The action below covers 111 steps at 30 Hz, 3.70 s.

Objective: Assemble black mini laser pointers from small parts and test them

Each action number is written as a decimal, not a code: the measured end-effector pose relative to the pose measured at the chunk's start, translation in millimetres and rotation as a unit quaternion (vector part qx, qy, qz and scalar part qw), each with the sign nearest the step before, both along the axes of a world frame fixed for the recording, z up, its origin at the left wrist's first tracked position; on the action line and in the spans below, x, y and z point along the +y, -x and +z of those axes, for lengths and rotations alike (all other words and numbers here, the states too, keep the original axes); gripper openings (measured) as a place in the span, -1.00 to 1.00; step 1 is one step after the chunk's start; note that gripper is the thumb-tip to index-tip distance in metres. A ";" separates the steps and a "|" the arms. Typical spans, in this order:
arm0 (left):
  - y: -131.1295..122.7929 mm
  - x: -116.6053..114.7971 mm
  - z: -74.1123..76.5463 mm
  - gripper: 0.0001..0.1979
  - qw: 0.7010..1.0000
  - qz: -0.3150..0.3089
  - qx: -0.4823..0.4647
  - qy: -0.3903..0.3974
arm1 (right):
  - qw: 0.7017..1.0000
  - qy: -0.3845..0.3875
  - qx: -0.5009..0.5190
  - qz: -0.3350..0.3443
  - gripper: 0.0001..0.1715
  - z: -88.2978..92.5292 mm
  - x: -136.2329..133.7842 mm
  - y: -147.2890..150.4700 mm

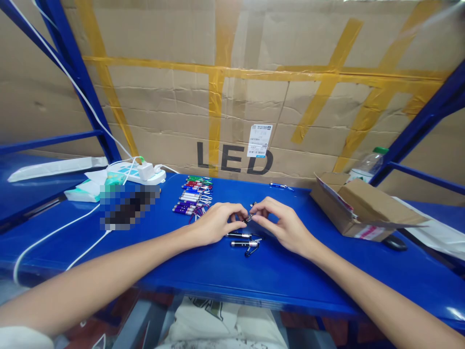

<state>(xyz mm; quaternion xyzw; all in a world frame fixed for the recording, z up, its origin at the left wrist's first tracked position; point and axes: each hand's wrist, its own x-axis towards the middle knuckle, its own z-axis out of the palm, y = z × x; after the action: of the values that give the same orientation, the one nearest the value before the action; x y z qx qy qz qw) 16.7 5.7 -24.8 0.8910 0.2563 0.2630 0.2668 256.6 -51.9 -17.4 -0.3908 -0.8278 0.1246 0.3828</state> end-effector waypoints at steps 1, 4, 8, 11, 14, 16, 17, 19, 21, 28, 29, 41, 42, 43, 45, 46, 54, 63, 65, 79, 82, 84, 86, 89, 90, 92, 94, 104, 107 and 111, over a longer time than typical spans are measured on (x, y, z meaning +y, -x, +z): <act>-0.1 -0.1 -0.1 -0.88 1.000 -0.002 0.000 -0.003 | 1.000 0.006 -0.004 0.001 -0.82 0.1 0.0 -0.2; -0.2 -0.1 -0.6 -0.88 1.000 -0.003 -0.002 -0.006 | 1.000 0.022 -0.011 -0.002 -0.75 0.5 0.2 -1.2; -0.6 -0.1 -0.6 -0.88 1.000 0.001 -0.004 -0.001 | 0.999 0.030 -0.010 -0.007 -0.69 1.9 -0.6 -1.1; -1.0 -0.4 -0.1 -0.88 1.000 0.003 -0.007 0.006 | 1.000 0.026 -0.009 -0.004 -0.69 3.1 -1.4 -0.1; -1.0 -0.8 0.2 -0.88 1.000 0.002 -0.008 0.015 | 1.000 0.015 -0.011 0.000 -0.70 3.5 -1.5 0.4; -0.8 -1.0 0.6 -0.88 1.000 -0.001 -0.009 0.016 | 1.000 0.011 -0.013 0.002 -0.71 3.3 -1.4 0.4; -0.6 -1.1 0.9 -0.88 1.000 -0.002 -0.009 0.016 | 1.000 0.010 -0.015 0.002 -0.71 3.2 -1.3 0.2; -0.4 -1.2 1.6 -0.87 1.000 -0.003 -0.008 0.014 | 1.000 0.009 -0.020 0.003 -0.71 3.1 -1.4 -0.3; -0.2 -1.2 2.1 -0.87 1.000 -0.002 -0.009 0.013 | 1.000 0.006 -0.023 0.001 -0.73 3.3 -1.5 -1.0; 0.2 -0.9 0.7 -0.90 1.000 -0.007 -0.029 0.009 | 0.996 -0.003 -0.040 -0.079 -0.70 -1.8 4.5 -6.6; 0.4 -0.8 0.3 -0.89 1.000 -0.008 -0.028 0.008 | 0.994 0.003 -0.067 -0.084 -0.66 -4.5 6.3 -8.2; 0.9 0.8 -2.6 -0.85 1.000 0.003 -0.004 -0.020 | 0.958 0.065 -0.248 -0.125 -0.40 -22.5 16.2 -15.5; 0.7 0.7 -2.7 -0.85 1.000 0.003 -0.003 -0.021 | 0.958 0.065 -0.249 -0.126 -0.41 -22.0 16.1 -15.3; 0.4 0.6 -2.7 -0.85 1.000 0.003 -0.002 -0.022 | 0.958 0.063 -0.248 -0.127 -0.42 -21.6 15.9 -15.1; -0.1 0.6 -2.8 -0.85 1.000 0.004 -0.001 -0.025 | 0.961 0.056 -0.242 -0.122 -0.47 -20.6 15.4 -14.7; -0.3 0.7 -2.9 -0.85 1.000 0.004 -0.001 -0.025 | 0.963 0.051 -0.236 -0.119 -0.52 -20.0 15.1 -14.6; -0.4 0.2 -1.5 -0.86 1.000 0.008 0.001 -0.015 | 0.975 0.018 -0.200 -0.099 -0.79 -19.8 15.9 -17.5; -0.1 0.1 -1.1 -0.86 1.000 0.011 0.001 -0.004 | 0.968 0.038 -0.234 -0.088 -0.86 -9.5 10.7 -14.8; 0.4 0.3 -1.4 -0.86 1.000 0.010 0.000 -0.002 | 0.967 0.040 -0.241 -0.078 -0.86 -7.2 8.8 -14.3; -0.4 0.8 -0.4 -0.87 1.000 0.015 -0.001 0.022 | 0.987 0.059 -0.110 -0.100 -0.88 -13.6 11.1 -13.8; -0.6 0.7 -1.1 -0.85 0.999 0.021 -0.007 0.043 | 0.995 0.030 -0.046 -0.086 -0.92 -8.4 8.7 -9.4; -0.6 0.6 -2.1 -0.84 0.998 0.021 -0.016 0.057 | 0.998 0.018 -0.010 -0.067 -0.91 -4.9 6.8 -6.7; -0.5 0.7 -3.1 -0.83 0.997 0.018 -0.025 0.068 | 0.999 0.008 0.008 -0.051 -0.86 -2.6 5.3 -4.7; -0.7 0.7 -4.0 -0.83 0.997 0.011 -0.029 0.074 | 0.999 -0.003 0.008 -0.039 -0.89 -1.8 3.8 -3.1; -0.9 0.7 -4.0 -0.83 0.997 0.009 -0.028 0.073 | 0.999 -0.005 0.005 -0.036 -0.90 -1.9 3.4 -2.9; -1.1 0.6 -3.9 -0.84 0.998 0.004 -0.026 0.065 | 0.999 -0.011 -0.004 -0.030 -0.88 -2.2 2.6 -2.5; -1.3 0.4 -3.3 -0.84 0.998 0.002 -0.021 0.055 | 1.000 -0.020 -0.012 -0.019 -0.87 -1.8 1.4 -2.2; -0.4 -2.2 0.5 -0.88 1.000 -0.005 -0.002 0.011 | 0.999 0.030 0.026 0.026 -0.87 -1.9 1.1 -0.4; -0.3 -2.2 0.4 -0.88 1.000 -0.010 0.000 0.002 | 0.998 0.038 0.039 0.018 -0.87 -2.7 2.4 -1.4; -0.2 -2.2 -0.2 -0.86 1.000 -0.014 0.005 -0.013 | 0.998 0.051 0.045 0.017 -0.90 -1.6 2.3 -1.7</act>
<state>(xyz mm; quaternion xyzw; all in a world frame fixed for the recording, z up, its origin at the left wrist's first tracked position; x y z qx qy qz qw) 16.9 3.5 -25.1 0.8992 0.2417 0.2585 0.2572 258.3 -49.6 -19.0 -0.3900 -0.8088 0.1908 0.3966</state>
